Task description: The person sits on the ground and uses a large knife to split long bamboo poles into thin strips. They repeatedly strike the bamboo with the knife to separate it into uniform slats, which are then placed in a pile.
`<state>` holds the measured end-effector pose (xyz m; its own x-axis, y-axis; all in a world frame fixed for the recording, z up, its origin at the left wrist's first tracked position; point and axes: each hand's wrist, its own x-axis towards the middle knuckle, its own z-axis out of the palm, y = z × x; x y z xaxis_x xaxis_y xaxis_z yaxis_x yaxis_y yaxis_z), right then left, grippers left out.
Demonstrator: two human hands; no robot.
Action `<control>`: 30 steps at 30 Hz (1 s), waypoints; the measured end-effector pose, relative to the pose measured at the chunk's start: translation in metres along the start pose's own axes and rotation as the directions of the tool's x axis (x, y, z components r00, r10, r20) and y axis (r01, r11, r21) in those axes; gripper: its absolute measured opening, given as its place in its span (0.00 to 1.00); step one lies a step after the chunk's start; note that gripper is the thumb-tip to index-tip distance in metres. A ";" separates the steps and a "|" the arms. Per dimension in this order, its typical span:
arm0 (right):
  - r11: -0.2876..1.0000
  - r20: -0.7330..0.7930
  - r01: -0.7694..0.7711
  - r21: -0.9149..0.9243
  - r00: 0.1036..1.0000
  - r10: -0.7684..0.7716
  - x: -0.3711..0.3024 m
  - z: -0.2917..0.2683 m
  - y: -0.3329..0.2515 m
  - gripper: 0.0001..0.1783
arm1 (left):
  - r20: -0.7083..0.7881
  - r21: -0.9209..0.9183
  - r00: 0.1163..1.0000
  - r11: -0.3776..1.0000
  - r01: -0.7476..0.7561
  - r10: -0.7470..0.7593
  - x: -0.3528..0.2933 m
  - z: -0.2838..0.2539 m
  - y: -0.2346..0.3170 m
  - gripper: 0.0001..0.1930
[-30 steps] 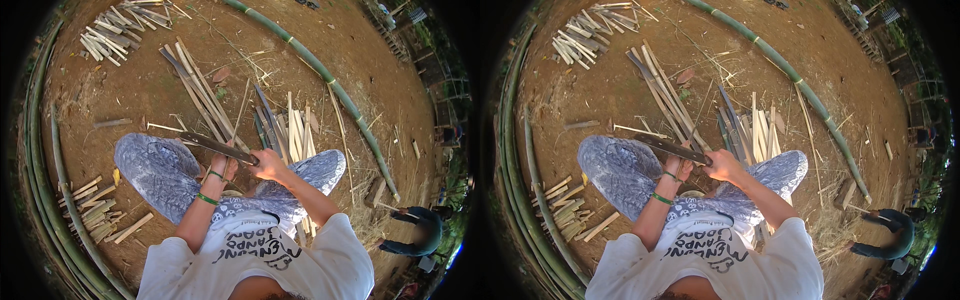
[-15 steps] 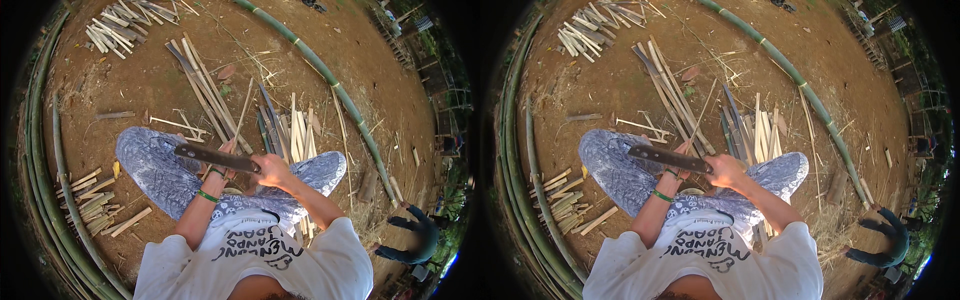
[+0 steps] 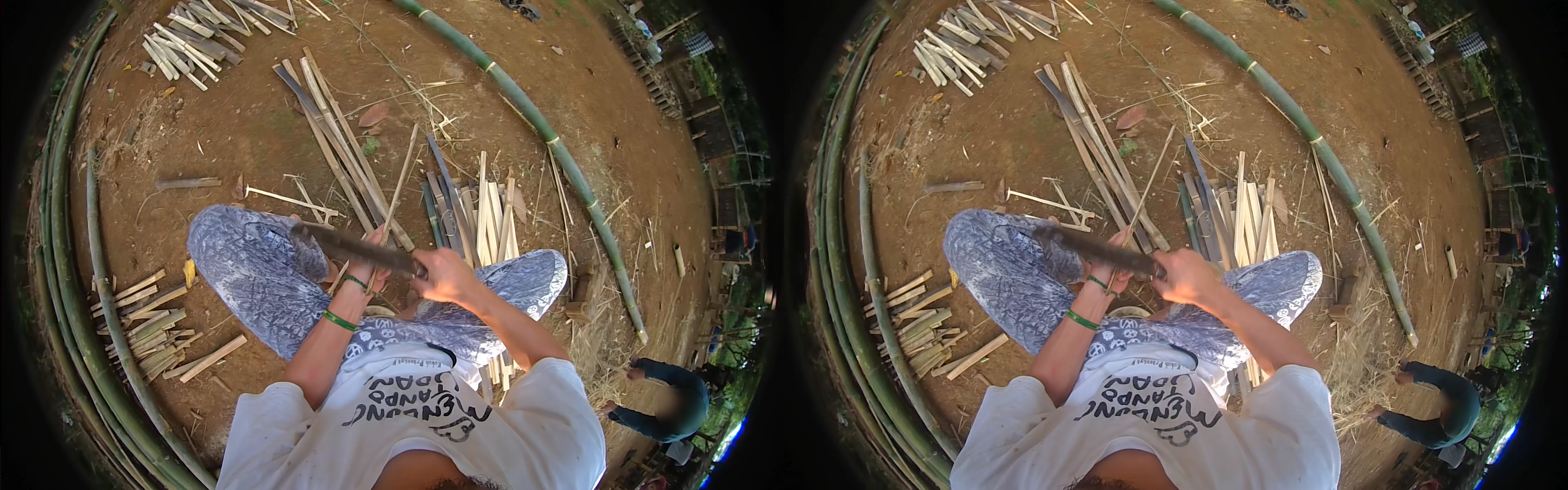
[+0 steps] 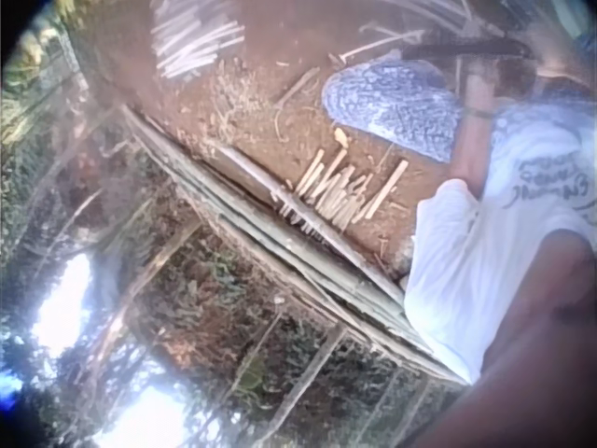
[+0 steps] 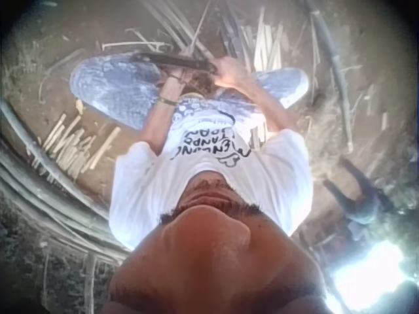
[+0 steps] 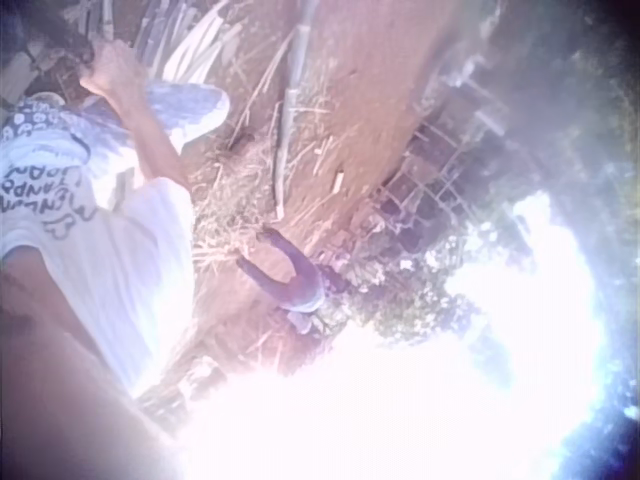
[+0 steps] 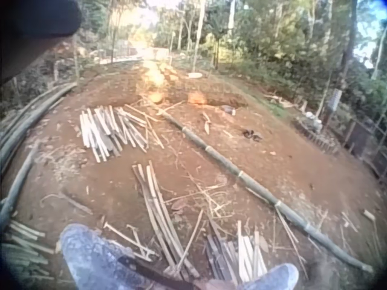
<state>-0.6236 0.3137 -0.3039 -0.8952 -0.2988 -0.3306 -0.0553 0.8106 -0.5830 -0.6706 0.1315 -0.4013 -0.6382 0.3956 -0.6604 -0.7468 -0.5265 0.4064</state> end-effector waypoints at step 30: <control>1.000 -0.034 0.014 -0.017 0.999 -0.015 0.042 0.013 0.051 0.16 | 0.021 -0.093 0.999 0.995 0.049 -0.047 -0.005 -0.012 -0.005 0.17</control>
<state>-0.6584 0.3359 -0.3567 -0.9089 -0.2934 -0.2963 -0.0758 0.8150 -0.5745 -0.6618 0.1230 -0.4076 -0.6061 0.4356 -0.6655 -0.7565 -0.5740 0.3134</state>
